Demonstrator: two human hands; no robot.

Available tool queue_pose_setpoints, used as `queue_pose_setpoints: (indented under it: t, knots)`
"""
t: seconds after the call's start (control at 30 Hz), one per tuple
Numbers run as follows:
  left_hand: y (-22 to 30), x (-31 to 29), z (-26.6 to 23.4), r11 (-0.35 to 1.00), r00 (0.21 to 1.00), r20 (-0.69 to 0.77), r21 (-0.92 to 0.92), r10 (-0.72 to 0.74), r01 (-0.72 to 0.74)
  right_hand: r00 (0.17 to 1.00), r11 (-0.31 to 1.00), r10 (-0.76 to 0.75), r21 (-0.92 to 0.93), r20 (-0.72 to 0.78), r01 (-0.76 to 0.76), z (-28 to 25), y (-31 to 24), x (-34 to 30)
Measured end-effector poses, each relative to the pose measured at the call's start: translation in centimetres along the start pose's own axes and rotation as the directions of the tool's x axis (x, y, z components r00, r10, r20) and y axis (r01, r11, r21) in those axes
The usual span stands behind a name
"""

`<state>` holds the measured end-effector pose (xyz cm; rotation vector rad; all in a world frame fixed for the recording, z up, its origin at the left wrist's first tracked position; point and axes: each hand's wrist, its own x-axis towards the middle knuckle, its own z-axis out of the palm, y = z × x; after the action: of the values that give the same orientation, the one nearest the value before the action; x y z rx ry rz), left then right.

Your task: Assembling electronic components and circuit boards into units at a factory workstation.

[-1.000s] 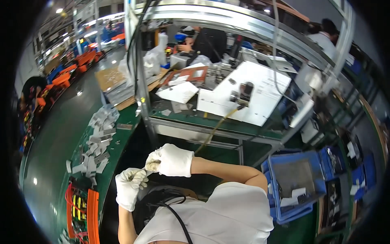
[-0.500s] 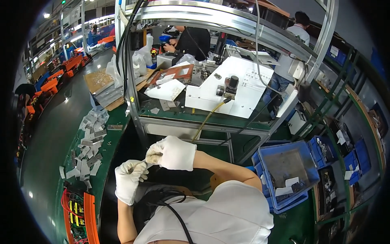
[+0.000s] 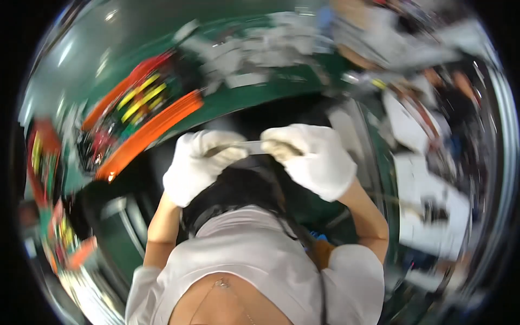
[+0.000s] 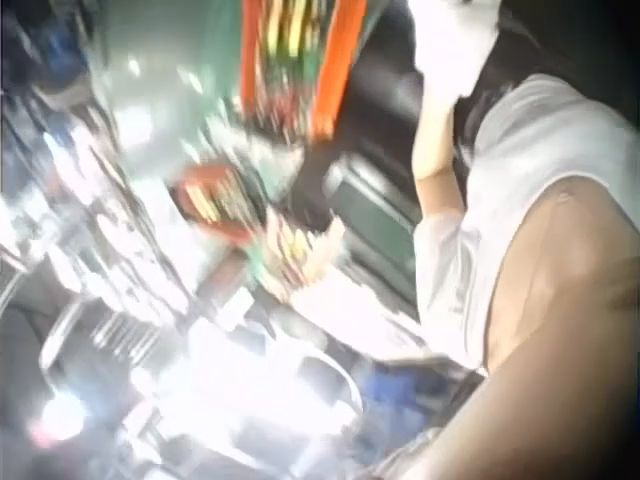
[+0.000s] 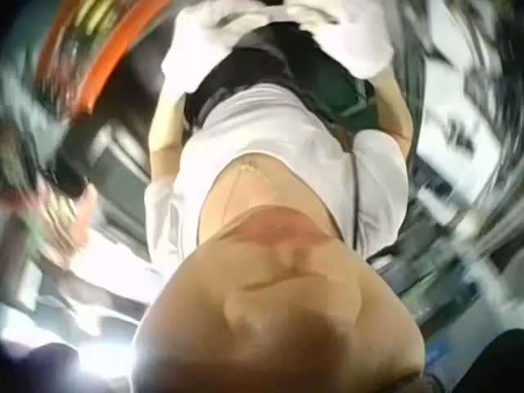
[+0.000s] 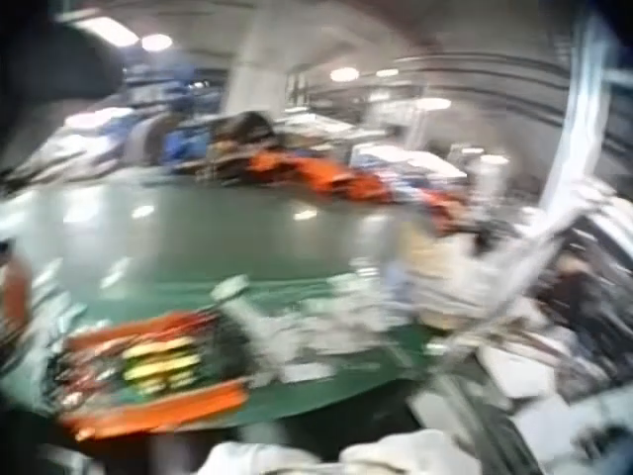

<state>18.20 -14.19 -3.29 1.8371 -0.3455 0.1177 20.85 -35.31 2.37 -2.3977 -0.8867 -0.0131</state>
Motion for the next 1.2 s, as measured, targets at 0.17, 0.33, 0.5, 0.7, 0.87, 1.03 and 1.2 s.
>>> queue_pose_setpoints:
  t: [0.17,0.33,0.5,0.7,0.87,1.03,1.2]
  knots:
    - [-3.2,-5.2,-3.4,0.995,0.947,-0.309,0.020,-0.089,0.100,0.918,0.922,-0.388,0.055,0.080,0.384,6.5,0.2,7.1]
    - [-3.0,-7.1,-5.4,0.797,0.815,-0.568,0.541,0.109,0.270,0.784,0.776,-0.616,0.233,0.077,0.587,10.3,-0.4,12.2]
    - [-3.2,-5.4,-8.2,0.698,0.782,-0.602,0.630,0.162,0.340,0.822,0.791,-0.564,0.340,0.080,0.509,11.3,-0.7,15.6]
    - [-4.3,-3.7,-11.0,0.659,0.880,-0.454,0.705,0.139,0.260,0.818,0.835,-0.547,0.174,0.177,0.521,11.3,-0.5,17.4]
    - [-4.5,-3.2,-11.6,0.700,0.913,-0.398,0.676,0.086,0.229,0.837,0.892,-0.452,0.163,0.307,0.422,10.9,-0.7,17.5]
    - [-4.6,-3.0,-11.8,0.711,0.912,-0.409,0.652,0.037,0.263,0.857,0.909,-0.398,0.265,0.327,0.322,10.8,-0.4,17.3]
    - [-4.4,-3.3,-12.0,0.730,0.902,-0.432,0.618,0.004,0.293,0.869,0.917,-0.374,0.267,0.323,0.295,10.5,-0.8,17.4]
